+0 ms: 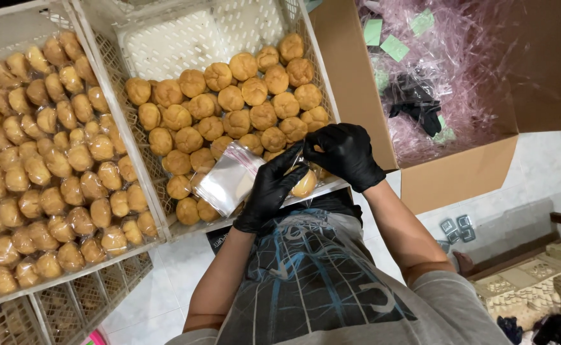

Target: Picking up individual pastries from a tray and placing them into small plastic bags

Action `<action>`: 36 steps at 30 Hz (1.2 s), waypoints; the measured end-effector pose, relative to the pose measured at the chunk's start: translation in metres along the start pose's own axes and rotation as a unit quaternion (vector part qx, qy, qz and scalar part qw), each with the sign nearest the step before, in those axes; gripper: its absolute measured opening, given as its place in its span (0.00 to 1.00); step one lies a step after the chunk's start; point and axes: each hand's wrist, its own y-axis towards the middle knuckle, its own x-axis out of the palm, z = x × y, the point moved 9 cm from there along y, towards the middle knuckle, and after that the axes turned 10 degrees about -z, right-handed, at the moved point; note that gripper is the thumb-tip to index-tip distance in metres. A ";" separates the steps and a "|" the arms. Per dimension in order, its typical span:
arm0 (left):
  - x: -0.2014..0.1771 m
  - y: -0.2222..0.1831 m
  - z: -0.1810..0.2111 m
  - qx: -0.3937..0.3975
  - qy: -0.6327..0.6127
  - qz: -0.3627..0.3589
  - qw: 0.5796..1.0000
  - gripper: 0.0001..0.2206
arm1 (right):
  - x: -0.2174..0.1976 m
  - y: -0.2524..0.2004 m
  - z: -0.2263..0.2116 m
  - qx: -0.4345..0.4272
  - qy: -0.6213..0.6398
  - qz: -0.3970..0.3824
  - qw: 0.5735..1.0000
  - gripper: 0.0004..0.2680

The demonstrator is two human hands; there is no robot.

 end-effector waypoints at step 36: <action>-0.049 -0.016 0.039 0.100 -0.052 0.098 0.989 0.17 | 0.086 -0.012 0.024 0.226 0.486 -0.137 0.833 0.17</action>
